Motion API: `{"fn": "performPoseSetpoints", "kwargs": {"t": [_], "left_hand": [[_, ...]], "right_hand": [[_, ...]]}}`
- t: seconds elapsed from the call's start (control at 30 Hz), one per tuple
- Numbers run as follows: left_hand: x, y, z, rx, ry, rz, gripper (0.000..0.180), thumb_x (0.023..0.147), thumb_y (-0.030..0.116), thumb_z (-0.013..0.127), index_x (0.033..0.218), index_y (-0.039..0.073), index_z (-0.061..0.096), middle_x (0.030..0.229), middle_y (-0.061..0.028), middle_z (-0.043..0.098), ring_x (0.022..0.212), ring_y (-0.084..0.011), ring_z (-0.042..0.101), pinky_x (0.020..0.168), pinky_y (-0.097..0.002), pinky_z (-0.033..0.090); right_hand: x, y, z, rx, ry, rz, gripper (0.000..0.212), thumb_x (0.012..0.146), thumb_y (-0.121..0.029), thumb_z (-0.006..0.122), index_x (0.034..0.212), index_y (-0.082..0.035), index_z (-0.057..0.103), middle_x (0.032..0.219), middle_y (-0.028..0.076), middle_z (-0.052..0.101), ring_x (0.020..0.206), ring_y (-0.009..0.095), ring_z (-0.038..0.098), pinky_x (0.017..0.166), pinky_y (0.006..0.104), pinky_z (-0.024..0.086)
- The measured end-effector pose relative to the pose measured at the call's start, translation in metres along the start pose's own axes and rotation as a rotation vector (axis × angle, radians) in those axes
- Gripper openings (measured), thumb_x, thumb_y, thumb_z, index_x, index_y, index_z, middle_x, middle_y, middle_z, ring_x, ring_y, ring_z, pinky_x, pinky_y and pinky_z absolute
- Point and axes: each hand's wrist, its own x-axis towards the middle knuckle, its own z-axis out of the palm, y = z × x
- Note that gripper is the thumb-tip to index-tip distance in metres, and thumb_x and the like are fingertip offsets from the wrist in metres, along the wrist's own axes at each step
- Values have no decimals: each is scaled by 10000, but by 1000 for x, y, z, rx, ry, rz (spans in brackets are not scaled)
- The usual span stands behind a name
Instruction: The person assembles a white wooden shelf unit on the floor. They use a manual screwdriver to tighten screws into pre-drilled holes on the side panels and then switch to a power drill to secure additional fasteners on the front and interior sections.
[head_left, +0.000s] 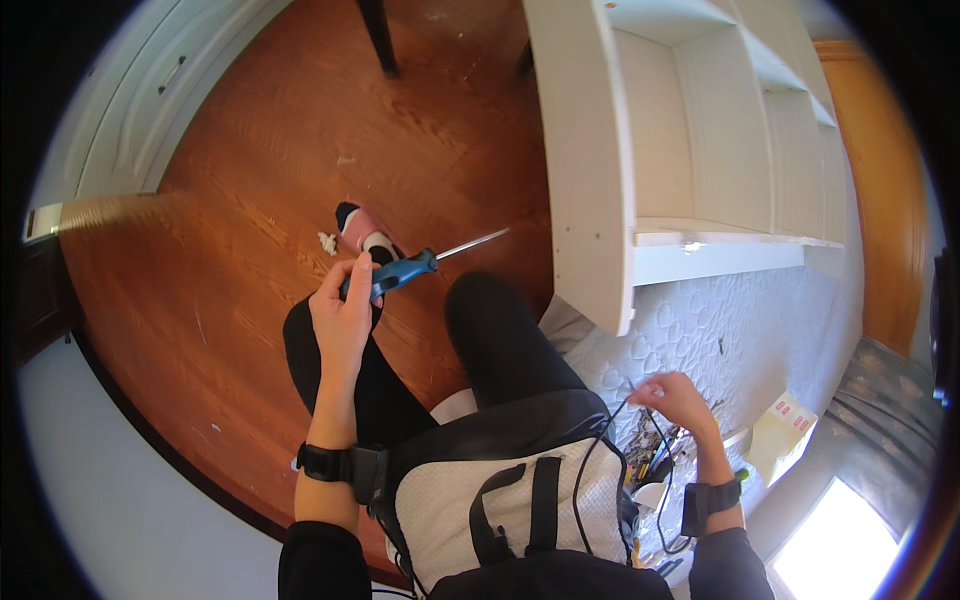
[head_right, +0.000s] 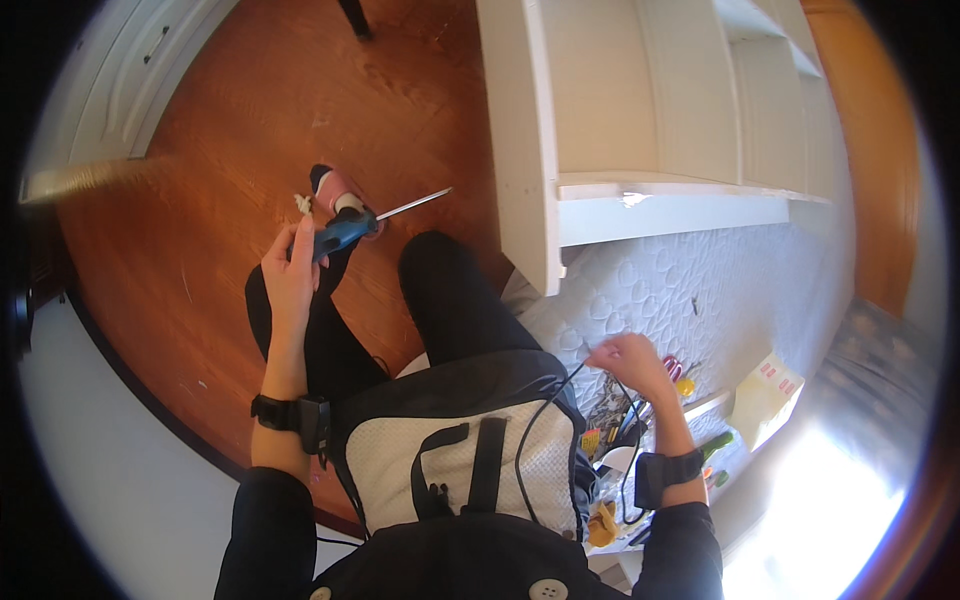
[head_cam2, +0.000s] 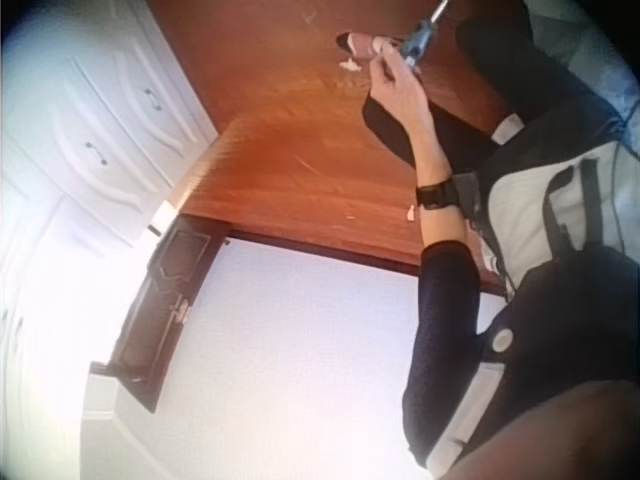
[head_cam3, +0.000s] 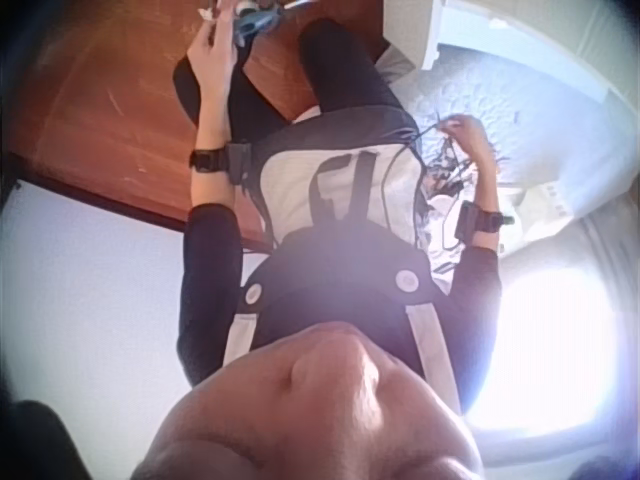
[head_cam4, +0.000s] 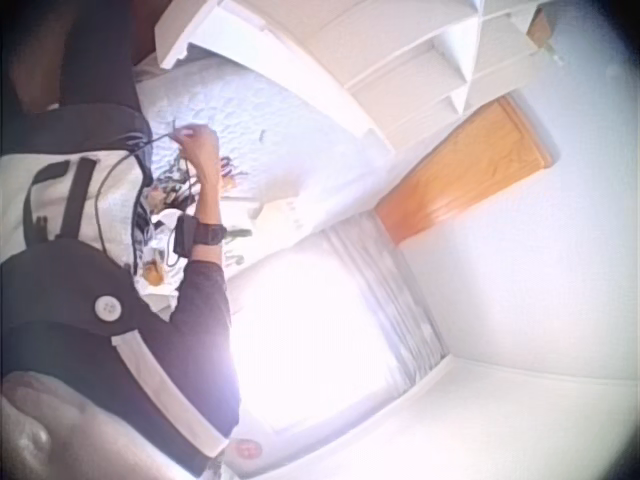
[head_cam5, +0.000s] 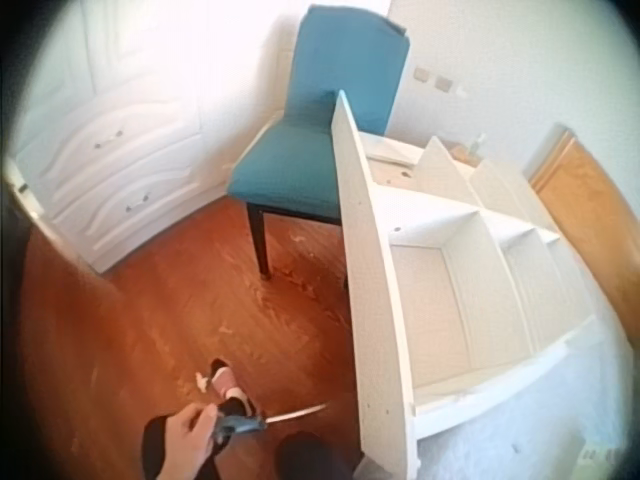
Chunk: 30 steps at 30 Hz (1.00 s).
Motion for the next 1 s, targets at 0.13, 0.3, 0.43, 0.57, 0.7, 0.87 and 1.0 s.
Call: {"fn": "performPoseSetpoints", "kwargs": {"t": [0.13, 0.3, 0.43, 0.57, 0.7, 0.87, 1.0], "left_hand": [[0, 6, 0, -53, -11, -10, 345, 968, 319, 549, 886, 5, 663, 590, -7, 546, 396, -23, 366, 371, -180, 236], [-15, 22, -19, -390, -144, -211, 467, 996, 401, 451, 1038, -35, 614, 666, -33, 561, 428, -69, 399, 392, -199, 289], [-50, 23, -47, -450, -217, -176, 476, 997, 408, 441, 1149, -30, 546, 774, -64, 551, 541, -116, 467, 456, -215, 341], [-80, 13, -62, -413, -212, -129, 388, 984, 321, 503, 1125, -37, 552, 798, -68, 571, 607, -144, 512, 527, -248, 396], [-85, 10, -58, -353, -187, -81, 340, 967, 267, 548, 1112, -41, 555, 828, -72, 591, 652, -145, 547, 559, -252, 418], [-83, 14, -48, -259, -159, -121, 342, 966, 275, 553, 1107, -36, 557, 826, -66, 587, 661, -150, 562, 558, -261, 426], [-81, 15, -41, -355, -160, -103, 341, 965, 283, 555, 1093, -33, 557, 832, -65, 584, 666, -156, 561, 562, -264, 427]], "right_hand": [[-24, 48, 7, -393, 233, 181, 274, 798, -334, 700, 903, -86, 747, 857, 146, 694, 800, 257, 669, 717, 336, 506], [21, 7, 21, 1029, 269, -219, 434, 938, -299, 581, 1226, 25, 564, 1123, 147, 650, 1076, 235, 615, 931, 335, 473], [83, -46, 30, 1711, -4, -353, 560, 957, -320, 555, 1358, 38, 396, 1365, 212, 460, 1273, 285, 451, 1094, 406, 356], [130, -85, 35, 2131, -124, -238, 485, 904, -335, 644, 1260, -41, 500, 1249, 106, 570, 1184, 247, 521, 1022, 387, 419], [141, -104, 39, 2291, -68, -246, 462, 875, -364, 675, 1220, -92, 531, 1185, 51, 606, 1089, 217, 570, 946, 367, 464], [127, -115, 36, 2304, 6, -164, 481, 858, -388, 689, 1216, -107, 534, 1169, 48, 613, 1082, 215, 570, 959, 384, 444], [125, -119, 34, 2342, 20, -126, 480, 895, -337, 655, 1259, -65, 500, 1228, 86, 573, 1136, 247, 547, 1003, 421, 424]]}}
